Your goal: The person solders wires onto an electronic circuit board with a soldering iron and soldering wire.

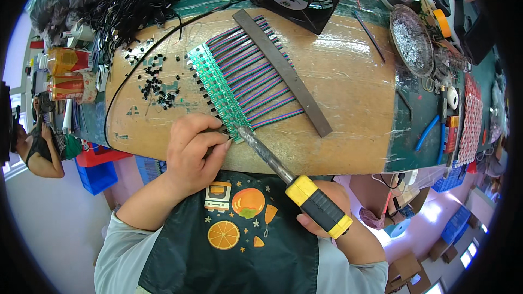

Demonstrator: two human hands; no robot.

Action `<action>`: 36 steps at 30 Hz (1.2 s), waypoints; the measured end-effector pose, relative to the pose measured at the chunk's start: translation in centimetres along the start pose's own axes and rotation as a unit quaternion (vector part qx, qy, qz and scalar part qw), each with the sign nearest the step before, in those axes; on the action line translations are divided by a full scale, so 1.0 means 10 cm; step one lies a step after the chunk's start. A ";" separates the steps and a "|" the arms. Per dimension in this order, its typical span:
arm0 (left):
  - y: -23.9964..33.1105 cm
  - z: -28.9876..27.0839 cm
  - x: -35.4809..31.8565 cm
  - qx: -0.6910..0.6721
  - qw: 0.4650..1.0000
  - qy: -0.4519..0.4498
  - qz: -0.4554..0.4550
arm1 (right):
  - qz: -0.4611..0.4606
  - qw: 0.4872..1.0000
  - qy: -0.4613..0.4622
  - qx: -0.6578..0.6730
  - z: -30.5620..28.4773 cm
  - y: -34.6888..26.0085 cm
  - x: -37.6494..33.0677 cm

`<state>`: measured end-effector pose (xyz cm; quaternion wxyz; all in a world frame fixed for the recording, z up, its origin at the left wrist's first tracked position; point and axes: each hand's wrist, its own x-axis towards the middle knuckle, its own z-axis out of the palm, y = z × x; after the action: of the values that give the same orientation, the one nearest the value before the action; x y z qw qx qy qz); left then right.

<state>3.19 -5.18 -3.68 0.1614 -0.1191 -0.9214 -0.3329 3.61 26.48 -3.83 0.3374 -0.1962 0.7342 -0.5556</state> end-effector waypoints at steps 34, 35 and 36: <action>0.00 0.01 0.01 -0.003 1.000 -0.010 0.008 | -0.048 0.987 0.040 -0.145 0.04 0.16 -0.08; 0.00 0.01 0.01 -0.003 1.000 -0.009 0.008 | -0.049 0.987 0.039 -0.145 0.03 0.16 -0.08; 0.00 0.01 0.01 -0.004 1.000 -0.008 0.008 | -0.044 0.987 0.032 -0.153 0.03 0.16 -0.08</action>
<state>3.07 -5.10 -3.71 0.1558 -0.1301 -0.9203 -0.3343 4.53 27.28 -5.19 0.2544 -0.2600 0.8116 -0.4572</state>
